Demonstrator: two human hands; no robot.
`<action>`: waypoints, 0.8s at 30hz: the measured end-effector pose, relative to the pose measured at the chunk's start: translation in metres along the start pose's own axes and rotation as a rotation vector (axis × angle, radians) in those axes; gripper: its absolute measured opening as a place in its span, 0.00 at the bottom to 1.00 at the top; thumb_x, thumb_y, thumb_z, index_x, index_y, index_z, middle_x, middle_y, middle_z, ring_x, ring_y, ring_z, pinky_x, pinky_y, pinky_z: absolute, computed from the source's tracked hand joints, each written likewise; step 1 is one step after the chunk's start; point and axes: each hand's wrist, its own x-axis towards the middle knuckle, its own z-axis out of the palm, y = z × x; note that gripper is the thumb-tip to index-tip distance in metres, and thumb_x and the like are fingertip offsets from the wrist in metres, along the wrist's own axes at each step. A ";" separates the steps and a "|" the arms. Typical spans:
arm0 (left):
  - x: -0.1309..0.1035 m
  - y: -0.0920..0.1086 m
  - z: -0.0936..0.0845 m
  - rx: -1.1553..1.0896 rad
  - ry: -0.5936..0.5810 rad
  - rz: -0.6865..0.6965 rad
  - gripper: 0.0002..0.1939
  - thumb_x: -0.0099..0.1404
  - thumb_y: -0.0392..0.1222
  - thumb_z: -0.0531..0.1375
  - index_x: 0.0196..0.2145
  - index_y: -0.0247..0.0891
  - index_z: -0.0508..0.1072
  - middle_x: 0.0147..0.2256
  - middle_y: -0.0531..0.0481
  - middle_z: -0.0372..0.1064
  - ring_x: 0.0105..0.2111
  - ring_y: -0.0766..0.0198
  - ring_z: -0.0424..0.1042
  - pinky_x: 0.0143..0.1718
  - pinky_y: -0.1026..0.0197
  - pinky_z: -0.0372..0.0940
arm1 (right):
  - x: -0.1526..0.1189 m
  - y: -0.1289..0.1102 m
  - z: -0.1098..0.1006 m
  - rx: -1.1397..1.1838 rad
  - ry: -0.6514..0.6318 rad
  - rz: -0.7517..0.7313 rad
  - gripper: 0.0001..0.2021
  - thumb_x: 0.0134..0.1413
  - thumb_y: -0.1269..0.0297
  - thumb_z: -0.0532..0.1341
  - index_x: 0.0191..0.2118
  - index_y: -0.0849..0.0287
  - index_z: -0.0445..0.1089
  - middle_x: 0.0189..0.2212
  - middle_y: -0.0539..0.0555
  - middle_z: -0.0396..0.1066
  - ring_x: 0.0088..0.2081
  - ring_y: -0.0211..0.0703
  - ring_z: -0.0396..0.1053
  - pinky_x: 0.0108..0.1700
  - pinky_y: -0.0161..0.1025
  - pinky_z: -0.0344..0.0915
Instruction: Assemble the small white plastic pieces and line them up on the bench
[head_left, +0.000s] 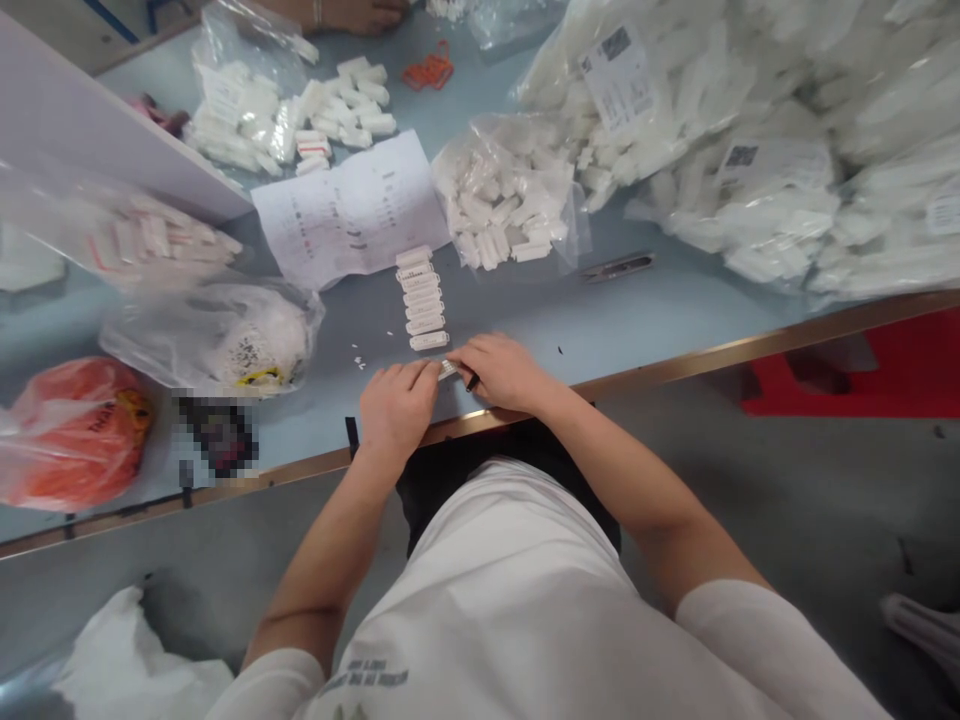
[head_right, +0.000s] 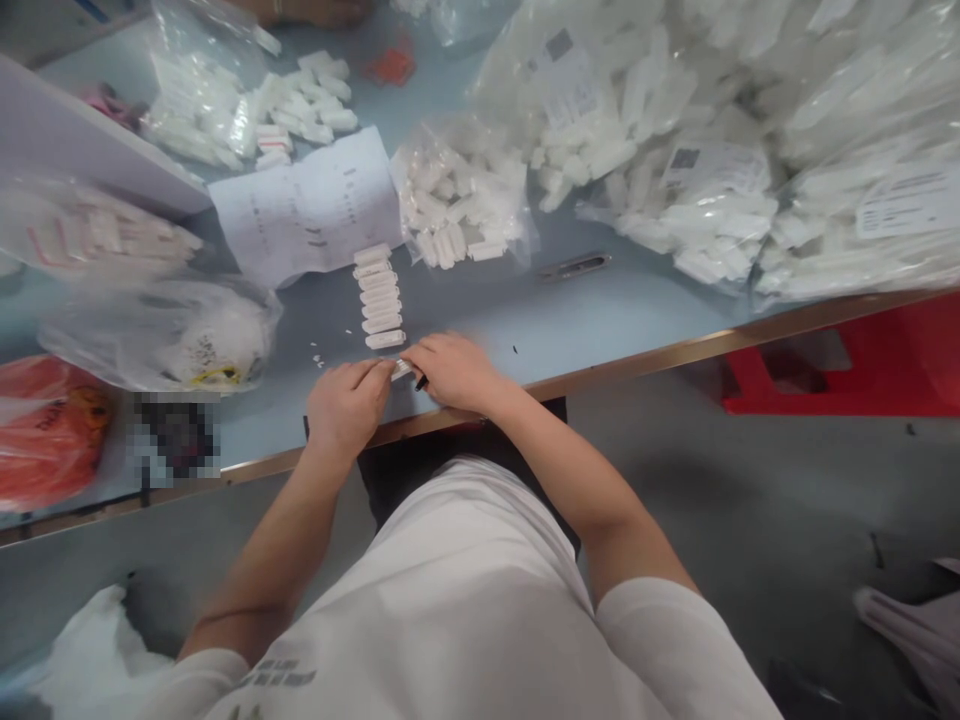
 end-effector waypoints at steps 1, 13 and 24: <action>0.000 0.000 0.000 -0.002 -0.004 0.000 0.16 0.73 0.41 0.51 0.47 0.42 0.78 0.45 0.45 0.79 0.39 0.57 0.76 0.40 0.55 0.64 | 0.000 0.000 0.000 0.007 -0.003 0.003 0.14 0.58 0.75 0.56 0.47 0.57 0.72 0.38 0.56 0.75 0.43 0.48 0.67 0.44 0.42 0.55; -0.010 -0.003 -0.001 0.040 0.000 -0.011 0.16 0.73 0.42 0.51 0.48 0.46 0.78 0.44 0.48 0.79 0.37 0.57 0.76 0.38 0.55 0.64 | 0.000 0.000 -0.001 0.014 -0.020 0.006 0.14 0.58 0.74 0.56 0.47 0.56 0.72 0.39 0.56 0.74 0.42 0.48 0.67 0.44 0.43 0.56; -0.013 0.000 -0.006 -0.025 -0.063 0.020 0.19 0.70 0.36 0.52 0.53 0.46 0.75 0.49 0.43 0.76 0.39 0.56 0.76 0.40 0.53 0.64 | -0.001 -0.001 -0.002 -0.026 -0.023 0.021 0.13 0.60 0.72 0.56 0.47 0.57 0.72 0.40 0.57 0.75 0.41 0.48 0.68 0.44 0.43 0.56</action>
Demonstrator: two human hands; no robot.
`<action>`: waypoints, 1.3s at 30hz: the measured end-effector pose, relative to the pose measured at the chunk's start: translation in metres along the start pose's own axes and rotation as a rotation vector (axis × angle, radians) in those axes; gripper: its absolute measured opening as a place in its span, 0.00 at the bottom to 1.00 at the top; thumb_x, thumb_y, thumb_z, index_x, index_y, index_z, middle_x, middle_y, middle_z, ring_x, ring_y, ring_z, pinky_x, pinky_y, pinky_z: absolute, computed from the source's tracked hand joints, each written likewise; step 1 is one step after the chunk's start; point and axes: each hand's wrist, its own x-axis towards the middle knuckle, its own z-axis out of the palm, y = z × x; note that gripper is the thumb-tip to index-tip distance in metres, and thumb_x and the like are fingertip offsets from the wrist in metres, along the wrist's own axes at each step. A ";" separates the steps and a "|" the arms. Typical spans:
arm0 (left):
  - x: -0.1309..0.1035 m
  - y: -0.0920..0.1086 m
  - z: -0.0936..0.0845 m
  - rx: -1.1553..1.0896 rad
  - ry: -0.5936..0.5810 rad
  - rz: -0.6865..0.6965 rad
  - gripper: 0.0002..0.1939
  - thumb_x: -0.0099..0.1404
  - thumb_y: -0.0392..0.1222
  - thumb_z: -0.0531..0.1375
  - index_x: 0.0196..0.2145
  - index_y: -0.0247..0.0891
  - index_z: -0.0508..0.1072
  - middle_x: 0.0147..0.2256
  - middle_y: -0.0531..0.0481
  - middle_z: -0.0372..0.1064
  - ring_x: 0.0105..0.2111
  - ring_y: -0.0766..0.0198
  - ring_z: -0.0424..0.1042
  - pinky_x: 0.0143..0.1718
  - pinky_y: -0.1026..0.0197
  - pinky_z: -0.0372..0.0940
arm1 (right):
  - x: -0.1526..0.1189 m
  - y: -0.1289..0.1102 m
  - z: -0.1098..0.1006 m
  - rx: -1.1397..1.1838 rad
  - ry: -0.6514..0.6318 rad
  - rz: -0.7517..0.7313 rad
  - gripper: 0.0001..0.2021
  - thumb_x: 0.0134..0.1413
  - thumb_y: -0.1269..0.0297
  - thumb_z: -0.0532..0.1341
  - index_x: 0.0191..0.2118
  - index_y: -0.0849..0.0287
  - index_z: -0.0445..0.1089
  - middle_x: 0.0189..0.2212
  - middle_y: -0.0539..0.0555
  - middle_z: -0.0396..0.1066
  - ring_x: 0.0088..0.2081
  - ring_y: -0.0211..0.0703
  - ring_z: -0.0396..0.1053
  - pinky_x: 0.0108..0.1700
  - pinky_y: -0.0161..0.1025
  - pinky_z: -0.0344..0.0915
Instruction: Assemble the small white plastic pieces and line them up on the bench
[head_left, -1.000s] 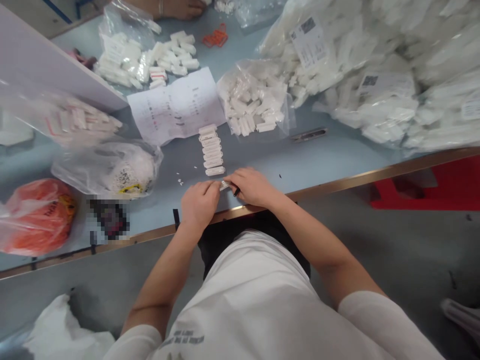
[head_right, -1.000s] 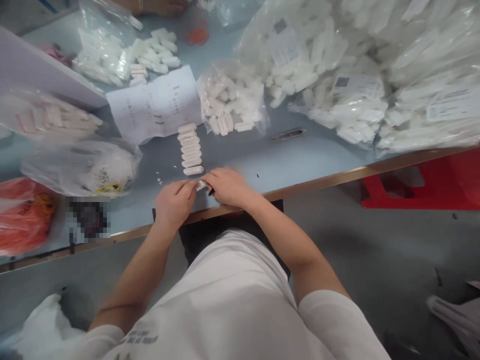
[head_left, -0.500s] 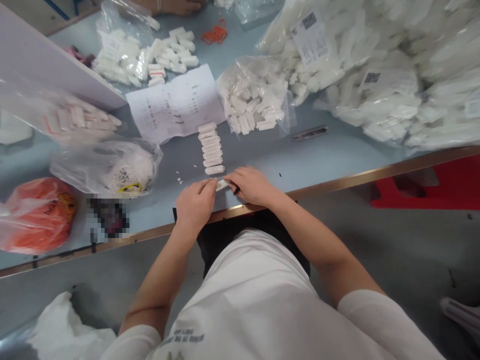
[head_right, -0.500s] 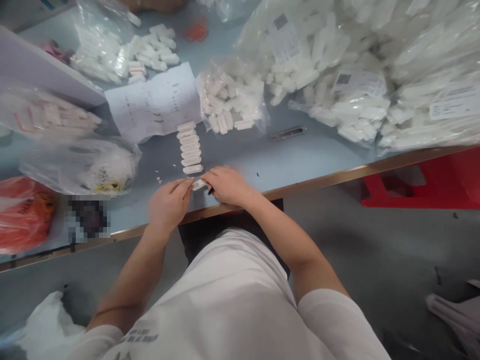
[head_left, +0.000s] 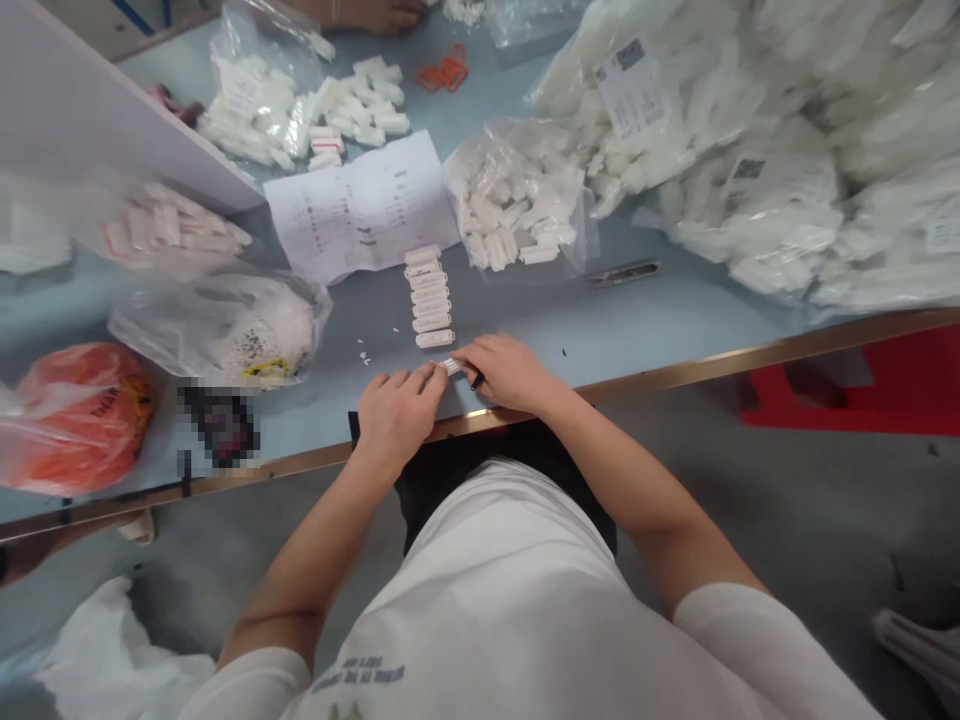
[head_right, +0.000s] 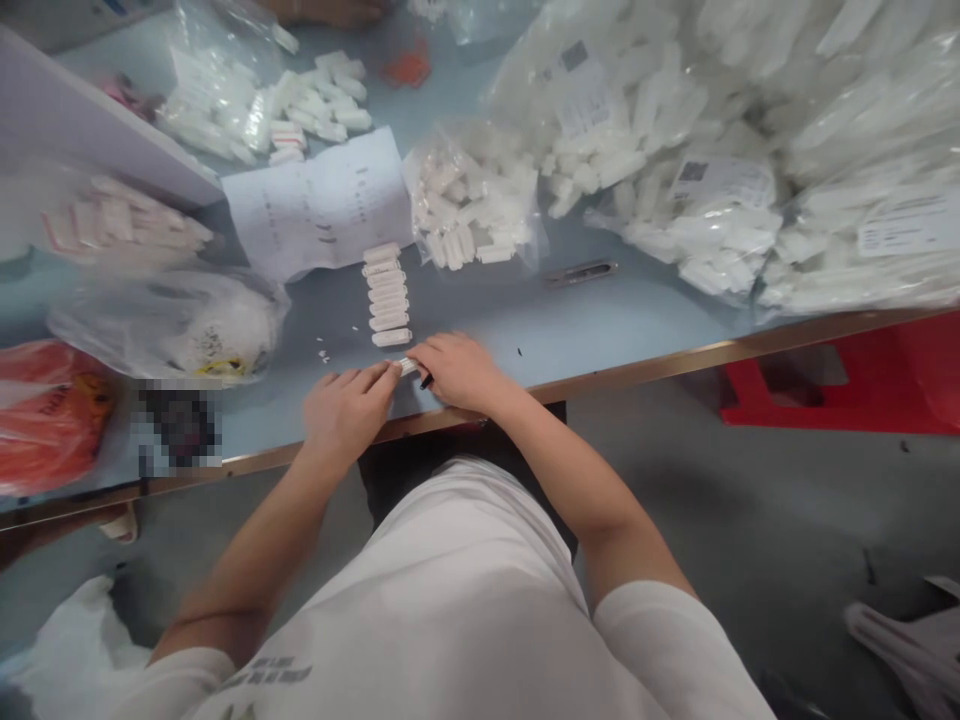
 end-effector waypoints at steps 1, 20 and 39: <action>0.000 -0.001 0.002 0.014 0.011 0.000 0.18 0.70 0.36 0.51 0.52 0.46 0.75 0.49 0.43 0.77 0.39 0.56 0.76 0.40 0.53 0.64 | 0.000 0.000 0.000 0.001 0.001 0.000 0.13 0.60 0.72 0.56 0.47 0.57 0.72 0.40 0.57 0.75 0.41 0.48 0.68 0.44 0.43 0.57; -0.003 -0.008 0.012 -0.005 0.065 -0.001 0.17 0.73 0.40 0.50 0.49 0.48 0.78 0.49 0.49 0.77 0.39 0.58 0.75 0.39 0.55 0.64 | 0.000 0.000 0.001 0.015 0.004 0.013 0.14 0.60 0.72 0.56 0.48 0.56 0.72 0.39 0.57 0.74 0.41 0.49 0.67 0.46 0.44 0.57; 0.001 -0.008 0.012 0.006 0.077 0.019 0.17 0.72 0.39 0.51 0.50 0.48 0.77 0.47 0.49 0.78 0.37 0.59 0.73 0.36 0.56 0.62 | -0.002 0.000 0.001 -0.015 0.003 0.001 0.14 0.60 0.72 0.55 0.48 0.57 0.72 0.39 0.56 0.75 0.40 0.48 0.67 0.44 0.43 0.56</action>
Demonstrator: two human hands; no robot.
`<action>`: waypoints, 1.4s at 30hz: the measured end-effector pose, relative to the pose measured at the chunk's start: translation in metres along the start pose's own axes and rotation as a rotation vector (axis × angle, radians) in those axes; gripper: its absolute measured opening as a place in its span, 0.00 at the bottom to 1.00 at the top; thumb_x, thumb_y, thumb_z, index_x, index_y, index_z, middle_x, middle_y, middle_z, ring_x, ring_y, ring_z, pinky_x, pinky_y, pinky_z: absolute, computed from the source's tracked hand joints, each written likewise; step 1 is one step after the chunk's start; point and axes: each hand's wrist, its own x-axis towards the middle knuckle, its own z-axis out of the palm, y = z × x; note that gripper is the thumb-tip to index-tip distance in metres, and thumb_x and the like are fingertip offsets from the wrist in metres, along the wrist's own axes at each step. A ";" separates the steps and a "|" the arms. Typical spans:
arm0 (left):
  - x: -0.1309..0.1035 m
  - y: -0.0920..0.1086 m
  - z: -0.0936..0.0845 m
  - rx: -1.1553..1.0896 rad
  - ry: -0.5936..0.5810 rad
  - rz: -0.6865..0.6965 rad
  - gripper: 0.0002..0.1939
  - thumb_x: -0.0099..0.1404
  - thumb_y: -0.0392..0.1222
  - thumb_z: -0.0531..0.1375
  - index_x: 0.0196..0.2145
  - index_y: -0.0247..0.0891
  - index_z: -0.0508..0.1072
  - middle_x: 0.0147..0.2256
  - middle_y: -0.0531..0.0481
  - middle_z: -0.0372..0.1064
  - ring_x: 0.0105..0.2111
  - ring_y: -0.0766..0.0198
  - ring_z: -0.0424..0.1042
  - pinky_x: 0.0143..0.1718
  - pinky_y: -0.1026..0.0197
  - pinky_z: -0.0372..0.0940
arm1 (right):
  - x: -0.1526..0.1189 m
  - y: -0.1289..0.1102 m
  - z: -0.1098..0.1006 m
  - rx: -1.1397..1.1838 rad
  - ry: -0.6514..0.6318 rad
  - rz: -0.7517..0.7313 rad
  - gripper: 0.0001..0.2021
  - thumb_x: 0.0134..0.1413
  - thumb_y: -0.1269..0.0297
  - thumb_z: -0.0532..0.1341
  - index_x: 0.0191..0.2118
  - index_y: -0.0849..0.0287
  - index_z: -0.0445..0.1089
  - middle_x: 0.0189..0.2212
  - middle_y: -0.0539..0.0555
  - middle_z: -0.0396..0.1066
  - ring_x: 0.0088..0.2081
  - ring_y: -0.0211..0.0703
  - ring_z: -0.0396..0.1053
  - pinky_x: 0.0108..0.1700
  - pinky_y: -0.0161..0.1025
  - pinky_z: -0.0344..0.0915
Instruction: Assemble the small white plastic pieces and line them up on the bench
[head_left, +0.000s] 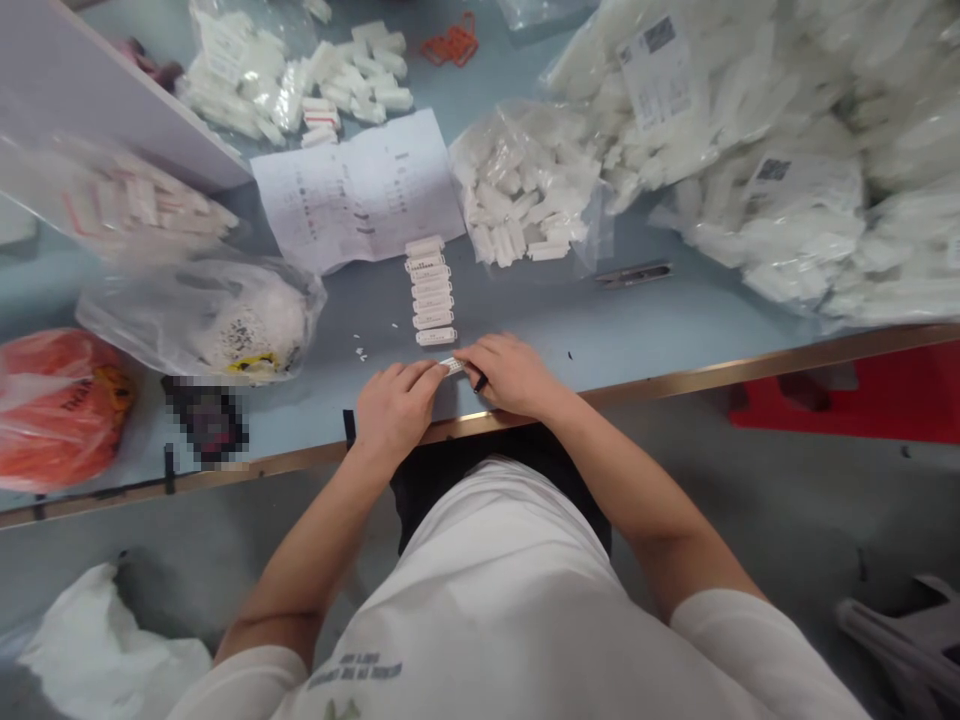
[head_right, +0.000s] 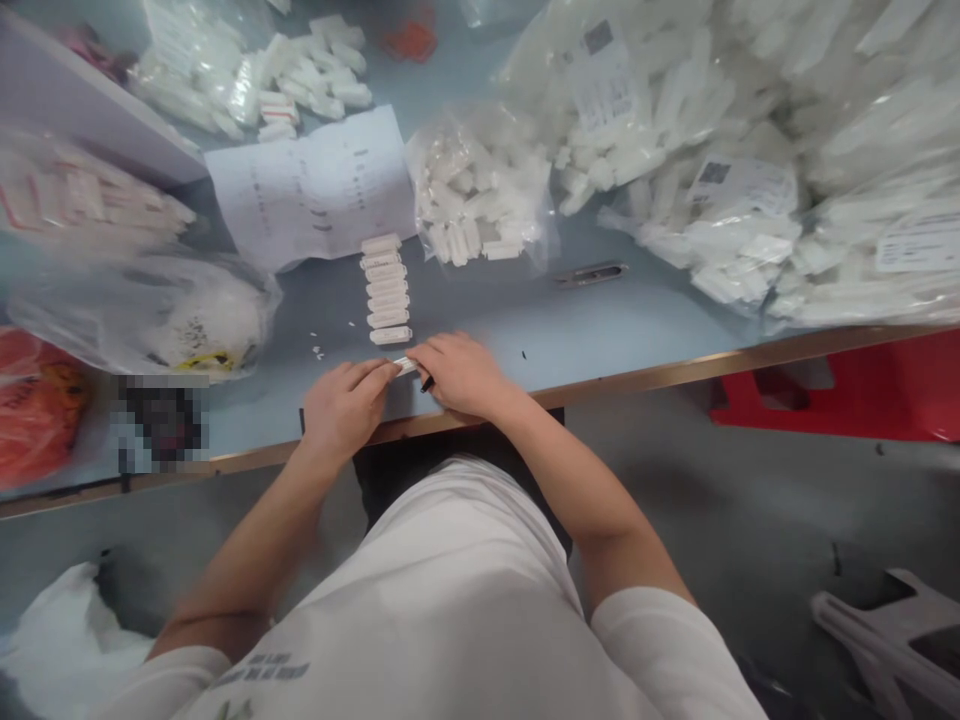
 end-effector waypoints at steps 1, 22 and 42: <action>0.001 0.000 0.000 0.003 -0.006 -0.007 0.17 0.72 0.38 0.51 0.50 0.47 0.76 0.47 0.48 0.78 0.38 0.59 0.73 0.36 0.56 0.62 | 0.000 0.000 0.000 0.002 0.003 0.004 0.15 0.60 0.72 0.55 0.50 0.57 0.72 0.39 0.57 0.75 0.40 0.48 0.67 0.44 0.43 0.56; -0.007 0.010 0.021 0.052 0.150 0.049 0.12 0.73 0.39 0.53 0.48 0.43 0.75 0.43 0.47 0.76 0.37 0.60 0.69 0.36 0.56 0.57 | -0.009 0.006 0.006 -0.037 0.090 -0.071 0.13 0.60 0.70 0.54 0.45 0.58 0.74 0.35 0.58 0.76 0.39 0.50 0.71 0.42 0.45 0.63; -0.010 0.012 0.032 -0.112 0.160 -0.076 0.14 0.73 0.43 0.52 0.47 0.47 0.77 0.47 0.48 0.75 0.41 0.60 0.69 0.42 0.55 0.60 | -0.017 0.000 -0.012 0.332 0.347 0.230 0.09 0.59 0.59 0.60 0.39 0.53 0.77 0.36 0.54 0.78 0.36 0.46 0.75 0.41 0.44 0.71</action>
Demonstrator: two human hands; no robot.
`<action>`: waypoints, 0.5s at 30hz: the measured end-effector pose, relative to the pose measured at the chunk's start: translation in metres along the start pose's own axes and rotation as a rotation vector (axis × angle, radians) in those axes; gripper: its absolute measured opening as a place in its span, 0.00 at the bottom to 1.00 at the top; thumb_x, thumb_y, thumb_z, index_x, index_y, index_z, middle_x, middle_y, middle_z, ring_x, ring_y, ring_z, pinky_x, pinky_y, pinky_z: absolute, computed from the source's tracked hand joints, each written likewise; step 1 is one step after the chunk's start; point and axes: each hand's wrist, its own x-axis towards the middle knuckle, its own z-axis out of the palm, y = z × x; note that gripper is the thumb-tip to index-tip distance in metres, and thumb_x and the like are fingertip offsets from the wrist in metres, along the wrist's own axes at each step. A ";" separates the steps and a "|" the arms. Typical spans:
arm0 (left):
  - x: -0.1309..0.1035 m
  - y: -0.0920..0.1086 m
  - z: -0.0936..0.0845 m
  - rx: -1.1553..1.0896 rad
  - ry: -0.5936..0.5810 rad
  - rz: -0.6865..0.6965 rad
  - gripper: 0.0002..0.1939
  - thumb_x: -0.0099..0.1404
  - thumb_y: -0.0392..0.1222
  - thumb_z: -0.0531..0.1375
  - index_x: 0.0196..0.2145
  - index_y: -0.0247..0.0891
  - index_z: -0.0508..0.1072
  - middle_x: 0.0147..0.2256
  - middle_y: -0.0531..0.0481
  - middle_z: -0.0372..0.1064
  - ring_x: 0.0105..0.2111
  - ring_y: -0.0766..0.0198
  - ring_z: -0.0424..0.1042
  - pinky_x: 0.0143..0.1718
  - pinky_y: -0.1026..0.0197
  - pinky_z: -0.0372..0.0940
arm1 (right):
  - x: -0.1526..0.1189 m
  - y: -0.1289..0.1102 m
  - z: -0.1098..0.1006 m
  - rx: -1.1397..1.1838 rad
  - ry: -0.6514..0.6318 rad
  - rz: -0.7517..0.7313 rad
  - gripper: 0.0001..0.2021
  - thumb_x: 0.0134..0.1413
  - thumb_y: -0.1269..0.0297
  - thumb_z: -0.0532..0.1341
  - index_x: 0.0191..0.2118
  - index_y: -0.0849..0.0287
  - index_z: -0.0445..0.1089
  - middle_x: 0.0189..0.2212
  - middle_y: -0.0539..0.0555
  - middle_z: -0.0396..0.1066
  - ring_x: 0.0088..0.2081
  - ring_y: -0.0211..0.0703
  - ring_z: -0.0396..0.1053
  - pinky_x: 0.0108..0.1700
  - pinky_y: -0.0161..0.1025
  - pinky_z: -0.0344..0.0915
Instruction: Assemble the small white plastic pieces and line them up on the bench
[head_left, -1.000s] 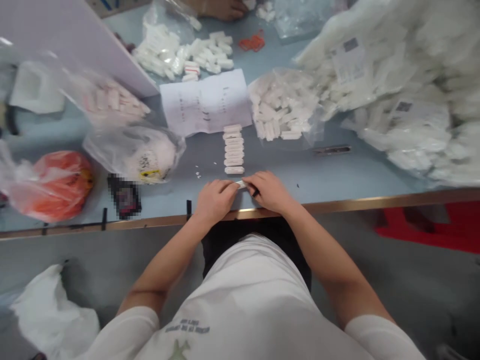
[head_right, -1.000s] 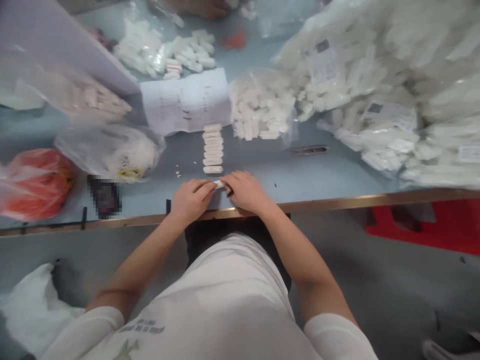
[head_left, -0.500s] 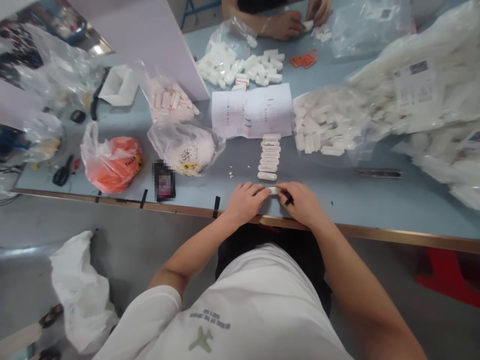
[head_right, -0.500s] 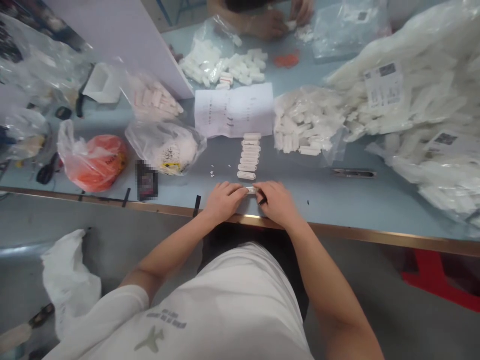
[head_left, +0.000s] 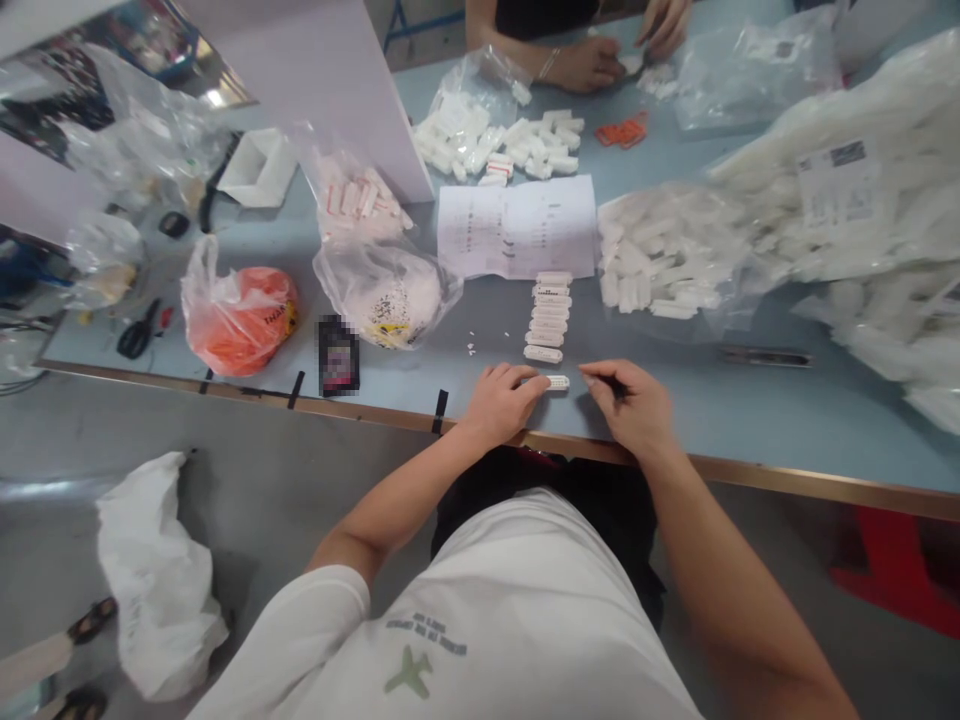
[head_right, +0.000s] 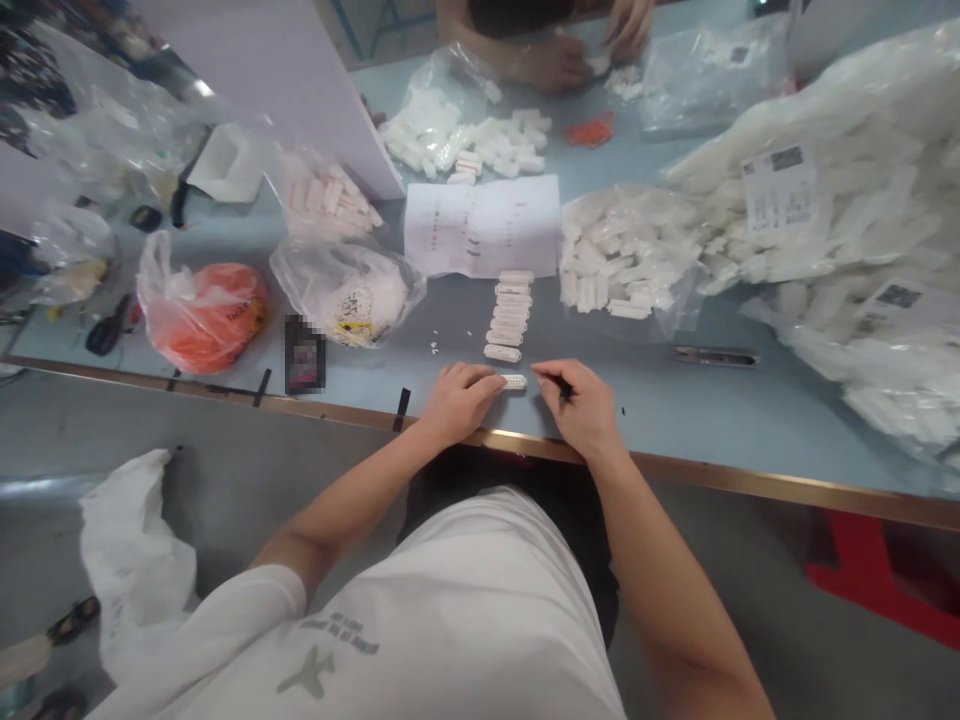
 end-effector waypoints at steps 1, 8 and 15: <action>-0.001 0.001 -0.001 -0.027 0.010 -0.022 0.14 0.73 0.44 0.53 0.47 0.46 0.77 0.48 0.46 0.74 0.42 0.60 0.70 0.43 0.55 0.61 | -0.002 -0.002 -0.002 0.022 0.001 0.020 0.09 0.59 0.59 0.60 0.39 0.53 0.77 0.35 0.54 0.78 0.36 0.45 0.75 0.40 0.44 0.71; -0.001 0.019 -0.017 -0.326 0.084 0.021 0.14 0.73 0.45 0.54 0.49 0.41 0.76 0.44 0.44 0.75 0.45 0.62 0.73 0.49 0.57 0.68 | -0.013 -0.020 -0.010 0.149 -0.147 0.091 0.12 0.58 0.57 0.62 0.46 0.54 0.72 0.32 0.52 0.78 0.32 0.44 0.75 0.37 0.42 0.71; 0.004 0.031 -0.029 -0.511 -0.089 -0.002 0.12 0.72 0.44 0.55 0.45 0.42 0.78 0.42 0.48 0.78 0.43 0.65 0.76 0.48 0.61 0.70 | -0.017 -0.025 -0.012 0.103 -0.358 0.013 0.18 0.60 0.63 0.58 0.56 0.53 0.65 0.37 0.53 0.80 0.36 0.46 0.78 0.41 0.44 0.73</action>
